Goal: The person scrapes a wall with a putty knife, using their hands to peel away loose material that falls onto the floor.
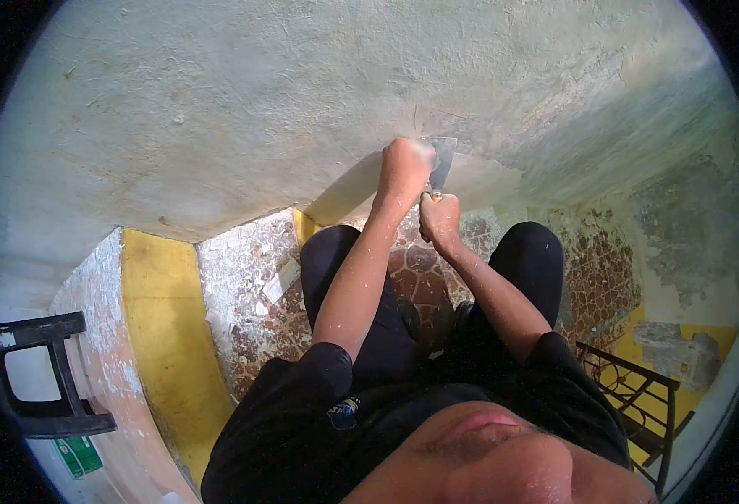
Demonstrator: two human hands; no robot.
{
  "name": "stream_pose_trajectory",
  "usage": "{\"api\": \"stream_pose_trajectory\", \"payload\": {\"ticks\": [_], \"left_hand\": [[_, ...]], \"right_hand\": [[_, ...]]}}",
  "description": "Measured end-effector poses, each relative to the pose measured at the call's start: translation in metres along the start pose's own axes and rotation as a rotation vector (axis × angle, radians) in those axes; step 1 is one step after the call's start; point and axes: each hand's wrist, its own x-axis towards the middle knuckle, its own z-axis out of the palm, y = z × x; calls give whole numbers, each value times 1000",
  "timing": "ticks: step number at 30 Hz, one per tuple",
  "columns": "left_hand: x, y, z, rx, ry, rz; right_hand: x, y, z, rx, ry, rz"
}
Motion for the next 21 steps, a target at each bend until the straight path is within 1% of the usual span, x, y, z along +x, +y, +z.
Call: {"api": "stream_pose_trajectory", "payload": {"ticks": [1, 2, 4, 6, 10, 12, 13, 16, 17, 19, 21], "left_hand": [[1, -1, 0, -1, 0, -2], [3, -2, 1, -9, 8, 8], [5, -3, 0, -18, 16, 18], [5, 1, -4, -97, -5, -3], [-1, 11, -9, -114, -16, -37], [-2, 15, -14, -59, -36, 29], [-2, 18, -16, -60, -38, 31], [-6, 25, -18, -74, -8, -1], [-8, 27, -19, -38, 15, 23], [-9, 27, -18, 1, 42, 47], [-9, 29, -17, 27, 74, 67]], "right_hand": [[3, 2, 1, -61, 31, -77], [6, 5, 1, -61, 30, -76], [0, -12, -7, -163, 79, -156], [-6, -23, -11, -181, 87, -163], [-11, -28, -14, -185, 53, -151], [-4, -27, -13, -210, 47, -172], [0, -26, -13, -232, 43, -194], [-6, -32, -12, -145, -8, -138], [-9, -37, -12, -144, -12, -139], [-14, -46, -12, -97, -44, -35], [-16, -50, -11, -44, -72, -24]]}}
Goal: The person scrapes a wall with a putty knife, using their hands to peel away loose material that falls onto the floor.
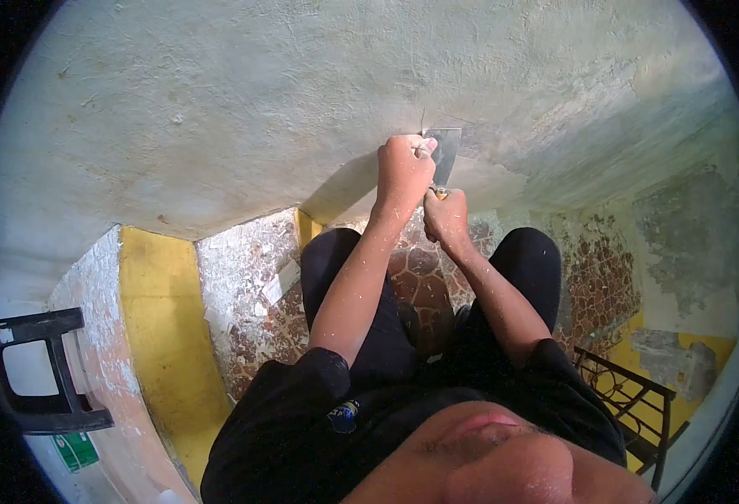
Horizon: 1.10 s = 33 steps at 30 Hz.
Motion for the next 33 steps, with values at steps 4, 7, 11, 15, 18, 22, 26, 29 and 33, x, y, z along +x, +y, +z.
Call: {"api": "stream_pose_trajectory", "payload": {"ticks": [4, 7, 11, 15, 18, 22, 26, 29, 33], "left_hand": [[-3, 8, 0, 4, 59, 30], [-3, 10, 0, 45, 78, 57], [-7, 17, -1, 13, 131, 111], [-7, 20, -1, -5, 150, 108], [-10, 24, -4, 18, 174, 156], [-7, 36, -7, 9, 221, 226], [-5, 64, -13, -138, 297, 372], [-6, 53, -11, -167, 286, 411], [-5, 38, -16, -21, 173, 321]], "right_hand": [[-3, -8, 0, 167, -89, 63], [-4, -12, -3, 119, -93, 78], [-8, -14, -4, 189, -142, 101], [-13, -23, -5, 221, -150, 124], [-14, -24, -3, 241, -156, 125], [-15, -44, -5, 215, -108, -104], [-25, -80, -20, 446, -257, 16], [-31, -77, -6, 469, -188, 3], [-10, -40, 10, 414, -173, 1]]}}
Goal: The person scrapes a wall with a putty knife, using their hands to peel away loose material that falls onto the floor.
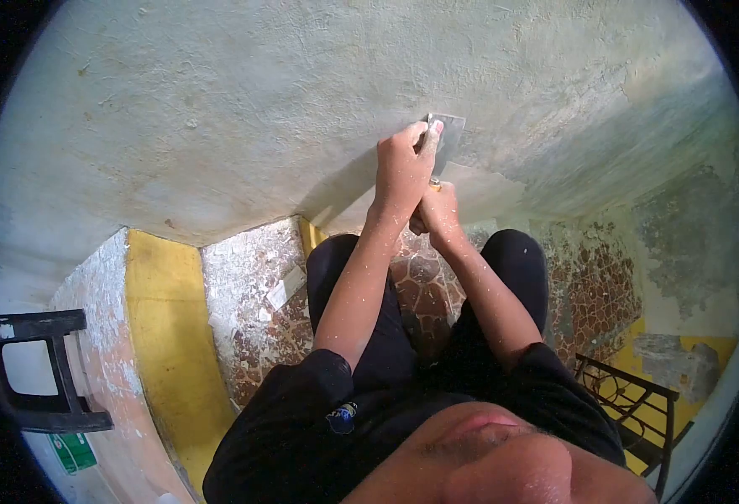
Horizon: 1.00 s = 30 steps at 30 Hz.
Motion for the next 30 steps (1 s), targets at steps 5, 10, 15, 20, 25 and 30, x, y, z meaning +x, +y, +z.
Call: {"api": "stream_pose_trajectory", "payload": {"ticks": [5, 10, 15, 20, 25, 30], "left_hand": [[-5, -25, 7, 64, -137, -141], [-9, -40, 16, 95, -206, -253], [-9, -36, 13, 86, -205, -270], [-8, -26, 10, 31, -233, -357], [-9, -35, 13, 9, -258, -363], [-10, -43, 16, 7, -270, -358]], "right_hand": [[10, 26, -20, -108, 23, 91], [14, 41, -31, -232, 57, 94], [4, 38, -31, -206, 39, 82], [3, 40, -30, -190, 78, 91], [12, 50, -33, -215, 83, 177], [13, 56, -37, -340, 147, 128]]}}
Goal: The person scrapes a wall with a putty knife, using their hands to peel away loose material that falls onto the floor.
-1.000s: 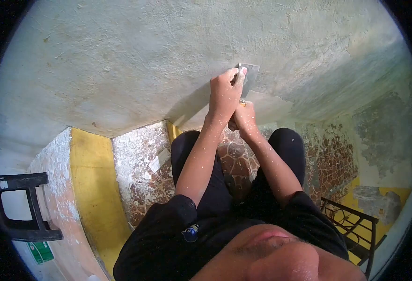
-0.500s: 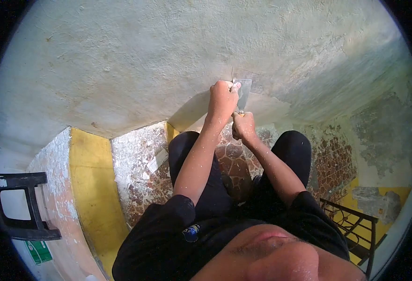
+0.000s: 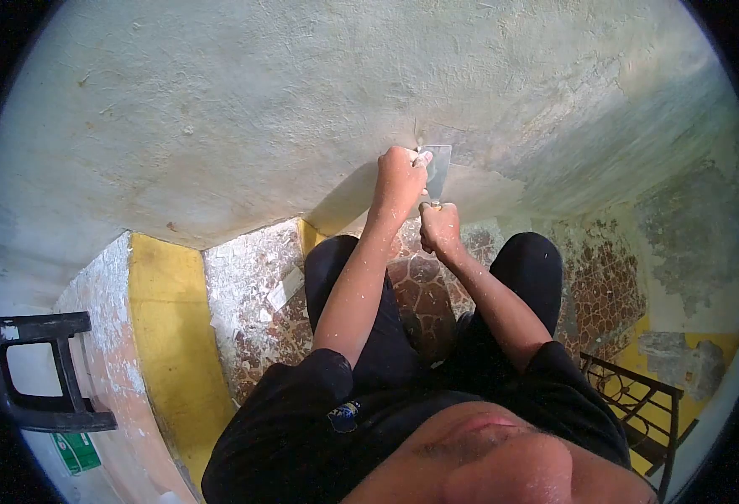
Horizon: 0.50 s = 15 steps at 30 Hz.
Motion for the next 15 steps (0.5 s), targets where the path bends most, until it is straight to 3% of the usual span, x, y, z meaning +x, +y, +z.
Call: {"api": "stream_pose_trajectory", "payload": {"ticks": [15], "left_hand": [[0, 0, 1, -31, 44, 26]], "right_hand": [[-20, -17, 2, 157, -45, 58]]}}
